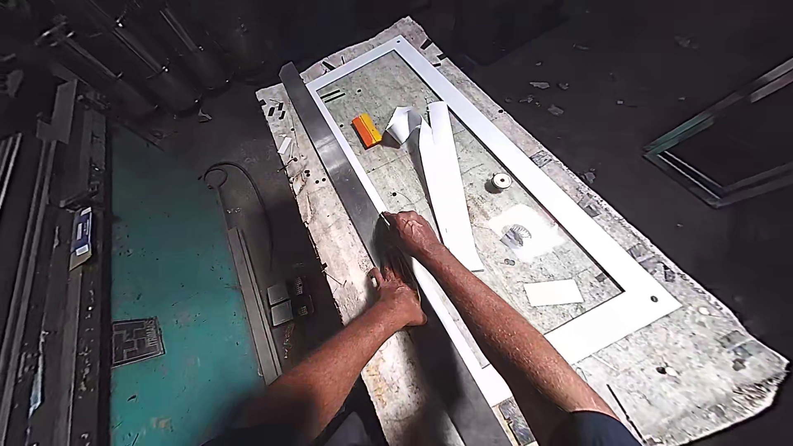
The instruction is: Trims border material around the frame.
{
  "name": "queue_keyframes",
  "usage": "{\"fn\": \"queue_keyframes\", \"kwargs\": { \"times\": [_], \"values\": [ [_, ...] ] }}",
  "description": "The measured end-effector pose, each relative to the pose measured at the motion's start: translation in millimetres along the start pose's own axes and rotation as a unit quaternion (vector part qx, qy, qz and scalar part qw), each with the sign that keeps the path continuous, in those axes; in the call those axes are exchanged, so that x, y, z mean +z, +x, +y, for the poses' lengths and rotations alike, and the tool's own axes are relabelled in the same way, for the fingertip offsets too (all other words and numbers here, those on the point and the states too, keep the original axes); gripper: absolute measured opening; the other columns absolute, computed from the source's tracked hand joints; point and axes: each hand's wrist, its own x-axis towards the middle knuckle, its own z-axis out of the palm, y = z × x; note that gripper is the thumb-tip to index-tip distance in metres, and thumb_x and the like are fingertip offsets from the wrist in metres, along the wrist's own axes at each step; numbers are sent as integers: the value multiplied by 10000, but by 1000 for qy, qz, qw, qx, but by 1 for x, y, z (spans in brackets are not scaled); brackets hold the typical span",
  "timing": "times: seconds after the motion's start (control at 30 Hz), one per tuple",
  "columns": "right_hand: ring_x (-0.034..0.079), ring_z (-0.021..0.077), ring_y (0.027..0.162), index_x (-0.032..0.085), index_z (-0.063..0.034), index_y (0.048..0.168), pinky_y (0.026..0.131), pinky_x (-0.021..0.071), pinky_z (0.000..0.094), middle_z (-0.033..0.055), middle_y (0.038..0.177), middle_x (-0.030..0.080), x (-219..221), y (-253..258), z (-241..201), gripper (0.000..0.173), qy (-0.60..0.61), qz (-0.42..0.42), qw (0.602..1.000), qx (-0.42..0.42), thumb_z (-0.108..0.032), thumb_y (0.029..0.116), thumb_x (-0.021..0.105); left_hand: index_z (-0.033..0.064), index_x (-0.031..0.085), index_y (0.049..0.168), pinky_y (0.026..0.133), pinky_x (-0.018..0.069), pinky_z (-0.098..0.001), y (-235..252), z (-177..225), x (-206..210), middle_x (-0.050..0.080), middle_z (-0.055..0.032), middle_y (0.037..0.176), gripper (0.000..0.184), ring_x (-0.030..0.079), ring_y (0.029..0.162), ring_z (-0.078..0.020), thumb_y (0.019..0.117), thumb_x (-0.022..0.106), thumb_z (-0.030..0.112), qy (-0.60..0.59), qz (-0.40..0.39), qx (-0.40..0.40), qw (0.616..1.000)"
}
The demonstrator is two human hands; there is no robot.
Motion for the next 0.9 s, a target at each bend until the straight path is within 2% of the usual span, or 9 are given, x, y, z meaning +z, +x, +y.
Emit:
{"fn": "queue_keyframes", "kwargs": {
  "times": [0.17,0.27,0.43,0.5,0.57,0.63,0.73,0.8,0.9],
  "values": [
    [706,373,934,718,-74,1013,749,564,583,173,962,715,-7,20,-9,175,-5,4,1000,-18,-195,1001,591,-48,-124,1598,1157,133,-747,5,-1,5,-228,-274,1663,1643,-119,1562,-461,519,833,741,-26,23,-5,999],
    [703,388,959,695,-46,984,765,557,599,195,978,706,-12,27,-12,218,-2,-39,999,-20,-211,1019,557,-52,-53,1610,1151,113,-769,5,-1,5,-208,-288,1664,1593,-126,1557,-472,544,833,732,-26,10,0,1000],
    [700,380,917,689,-47,935,733,554,596,183,935,700,-14,5,-7,113,-5,-61,997,-38,-149,927,642,-67,-38,1607,1150,41,-784,8,1,4,-156,-314,1667,1602,-111,1553,-492,542,792,796,-11,-1,0,1000],
    [699,383,915,692,-50,944,737,554,596,182,930,699,-10,-14,-1,128,4,-68,997,-42,-160,947,626,-65,-45,1606,1146,40,-788,7,0,5,-120,-318,1672,1594,-88,1553,-498,551,774,806,-3,-9,4,1000],
    [703,374,923,698,-60,956,744,559,594,173,933,704,-6,-36,7,159,13,-78,996,-43,-183,975,600,-49,18,1617,1141,53,-789,8,-1,6,-83,-315,1678,1541,-70,1555,-497,575,744,824,13,-14,13,1000],
    [700,371,915,685,-54,944,733,552,590,169,925,697,-6,-61,13,181,14,-83,995,-48,-209,982,598,-8,63,1630,1149,66,-765,10,-3,6,-138,-281,1683,1493,-133,1554,-470,580,752,800,7,0,16,1000],
    [694,346,874,687,-75,978,708,552,559,140,903,686,4,-104,25,165,12,-69,995,-67,-224,973,616,19,1,1636,1175,129,-710,10,-3,7,-227,-256,1670,1542,-138,1561,-439,548,847,710,-23,29,6,999],
    [690,333,852,702,-88,1045,693,553,544,128,895,682,14,-134,30,177,12,-63,996,-67,-224,948,643,-11,78,1628,1181,141,-701,10,-4,13,-206,-270,1671,1490,-122,1562,-446,562,854,682,-23,44,9,999],
    [687,311,856,686,-117,1194,704,556,514,114,916,675,18,-173,37,272,19,-83,995,-53,-267,975,626,-131,-21,1578,1171,160,-726,8,1,10,-184,-324,1655,1534,-79,1559,-482,576,900,577,-8,55,-5,998]
  ]
}}
